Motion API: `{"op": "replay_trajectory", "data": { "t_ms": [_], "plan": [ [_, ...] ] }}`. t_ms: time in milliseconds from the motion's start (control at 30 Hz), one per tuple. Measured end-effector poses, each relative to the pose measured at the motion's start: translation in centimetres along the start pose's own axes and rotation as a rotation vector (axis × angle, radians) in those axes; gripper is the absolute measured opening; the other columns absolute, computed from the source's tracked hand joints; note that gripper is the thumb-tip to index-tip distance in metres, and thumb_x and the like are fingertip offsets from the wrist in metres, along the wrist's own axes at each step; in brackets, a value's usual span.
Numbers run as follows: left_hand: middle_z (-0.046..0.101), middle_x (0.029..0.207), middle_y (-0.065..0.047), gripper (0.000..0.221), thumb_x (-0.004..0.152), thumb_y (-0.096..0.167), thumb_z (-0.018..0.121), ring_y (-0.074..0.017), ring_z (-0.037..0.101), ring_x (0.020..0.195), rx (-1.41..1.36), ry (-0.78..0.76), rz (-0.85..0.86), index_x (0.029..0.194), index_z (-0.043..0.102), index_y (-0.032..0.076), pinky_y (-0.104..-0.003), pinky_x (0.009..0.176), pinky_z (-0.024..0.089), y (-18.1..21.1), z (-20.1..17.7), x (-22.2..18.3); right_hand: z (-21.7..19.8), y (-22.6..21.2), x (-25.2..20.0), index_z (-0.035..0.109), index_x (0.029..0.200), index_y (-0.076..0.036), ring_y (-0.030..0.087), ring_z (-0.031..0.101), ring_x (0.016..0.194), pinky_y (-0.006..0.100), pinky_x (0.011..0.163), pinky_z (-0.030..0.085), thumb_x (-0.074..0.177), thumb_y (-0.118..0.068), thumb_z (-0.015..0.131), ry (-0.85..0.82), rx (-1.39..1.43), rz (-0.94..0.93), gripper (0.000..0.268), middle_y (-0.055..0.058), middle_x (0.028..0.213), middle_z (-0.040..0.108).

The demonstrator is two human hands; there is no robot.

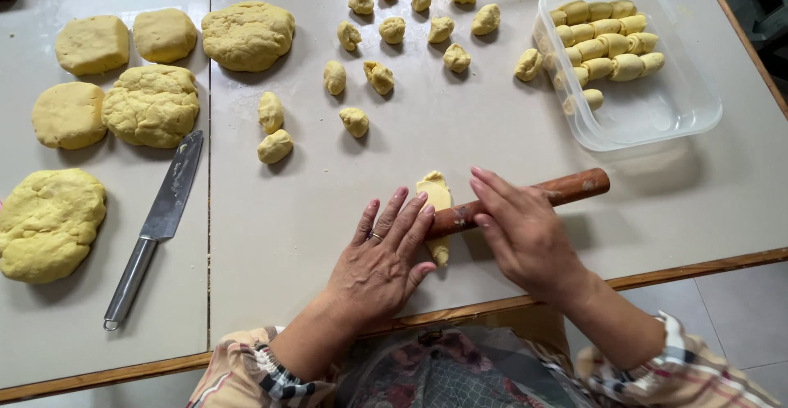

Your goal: Rolling out small pieces of dough with a rolling pin and then rolling them into cylindrical shapes.

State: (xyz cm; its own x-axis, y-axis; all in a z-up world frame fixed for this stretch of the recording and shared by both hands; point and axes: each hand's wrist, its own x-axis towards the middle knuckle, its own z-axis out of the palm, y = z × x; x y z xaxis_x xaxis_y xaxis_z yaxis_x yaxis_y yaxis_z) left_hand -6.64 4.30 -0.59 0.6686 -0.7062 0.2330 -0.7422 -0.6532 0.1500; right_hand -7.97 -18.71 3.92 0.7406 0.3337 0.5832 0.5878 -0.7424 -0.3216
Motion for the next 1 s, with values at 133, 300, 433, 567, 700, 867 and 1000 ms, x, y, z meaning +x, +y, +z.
{"op": "replay_trajectory", "data": {
  "t_ms": [133, 300, 433, 567, 700, 867, 1000],
  "plan": [
    [0.034, 0.149, -0.008, 0.064, 0.099, 0.052, 0.022, -0.0263, 0.016, 0.145, -0.103, 0.013, -0.044, 0.147, 0.029, 0.011, -0.046, 0.116, 0.0, -0.2, -0.5, 1.0, 2.8, -0.8, -0.9, 0.058, 0.126, -0.016, 0.021, 0.058, 0.109, 0.039, 0.088, 0.033, 0.097, -0.03, 0.046, -0.078, -0.287, 0.012, 0.035, 0.001, 0.118, 0.061],
    [0.029, 0.153, -0.008, 0.06, 0.101, 0.047, 0.02, -0.0258, 0.012, 0.146, -0.07, -0.011, -0.02, 0.148, 0.029, 0.01, -0.043, 0.116, 0.0, 1.2, -1.3, 0.0, 2.8, -1.8, -2.3, 0.056, 0.13, -0.013, 0.025, 0.053, 0.121, 0.054, 0.11, 0.012, 0.097, -0.028, 0.048, 0.013, -0.281, -0.036, 0.037, 0.007, 0.124, 0.06],
    [0.025, 0.156, -0.009, 0.062, 0.101, 0.044, 0.027, -0.0253, 0.017, 0.146, 0.119, 0.092, 0.077, 0.15, 0.023, 0.008, -0.04, 0.119, 0.009, 1.8, -2.0, -2.1, 1.1, -3.2, -3.8, 0.051, 0.134, -0.004, 0.032, 0.046, 0.132, 0.062, 0.113, 0.002, 0.091, -0.008, 0.053, -0.139, -0.315, -0.077, 0.043, 0.012, 0.138, 0.053],
    [0.022, 0.156, -0.012, 0.061, 0.101, 0.043, 0.021, -0.0242, 0.016, 0.146, 0.063, 0.045, 0.105, 0.149, 0.021, 0.005, -0.039, 0.119, 0.008, 2.6, -2.8, -2.9, -0.2, -3.5, -4.0, 0.054, 0.13, -0.003, 0.032, 0.05, 0.128, 0.051, 0.109, 0.026, 0.088, -0.004, 0.053, -0.135, -0.251, -0.132, 0.041, 0.015, 0.136, 0.054],
    [0.037, 0.15, -0.015, 0.056, 0.1, 0.035, 0.031, -0.0257, 0.044, 0.131, -0.184, 0.153, 0.001, 0.144, 0.031, 0.001, -0.042, 0.11, 0.028, 2.9, -3.7, -1.0, -0.1, -2.3, -2.4, 0.045, 0.137, -0.001, 0.029, 0.055, 0.125, 0.043, 0.105, 0.044, 0.097, -0.016, 0.05, -0.085, -0.112, 0.018, 0.043, 0.018, 0.138, 0.052],
    [0.03, 0.152, -0.016, 0.057, 0.1, 0.038, 0.032, -0.0296, 0.028, 0.14, -0.134, 0.139, -0.037, 0.145, 0.031, 0.002, -0.043, 0.113, 0.025, 2.9, -1.4, -1.5, 1.0, -3.2, -2.7, 0.058, 0.125, -0.012, 0.024, 0.056, 0.118, 0.042, 0.094, 0.031, 0.096, -0.026, 0.046, -0.163, -0.304, 0.047, 0.035, 0.006, 0.128, 0.061],
    [0.012, 0.158, -0.014, 0.063, 0.102, 0.045, 0.015, -0.0252, 0.008, 0.147, 0.143, 0.025, 0.033, 0.149, 0.013, 0.003, -0.036, 0.12, 0.012, 3.8, -1.2, -4.0, 0.6, -4.0, -5.0, 0.054, 0.129, -0.005, 0.03, 0.05, 0.128, 0.054, 0.108, 0.023, 0.092, -0.014, 0.055, -0.108, -0.326, -0.075, 0.037, 0.01, 0.133, 0.058]
  ]
}}
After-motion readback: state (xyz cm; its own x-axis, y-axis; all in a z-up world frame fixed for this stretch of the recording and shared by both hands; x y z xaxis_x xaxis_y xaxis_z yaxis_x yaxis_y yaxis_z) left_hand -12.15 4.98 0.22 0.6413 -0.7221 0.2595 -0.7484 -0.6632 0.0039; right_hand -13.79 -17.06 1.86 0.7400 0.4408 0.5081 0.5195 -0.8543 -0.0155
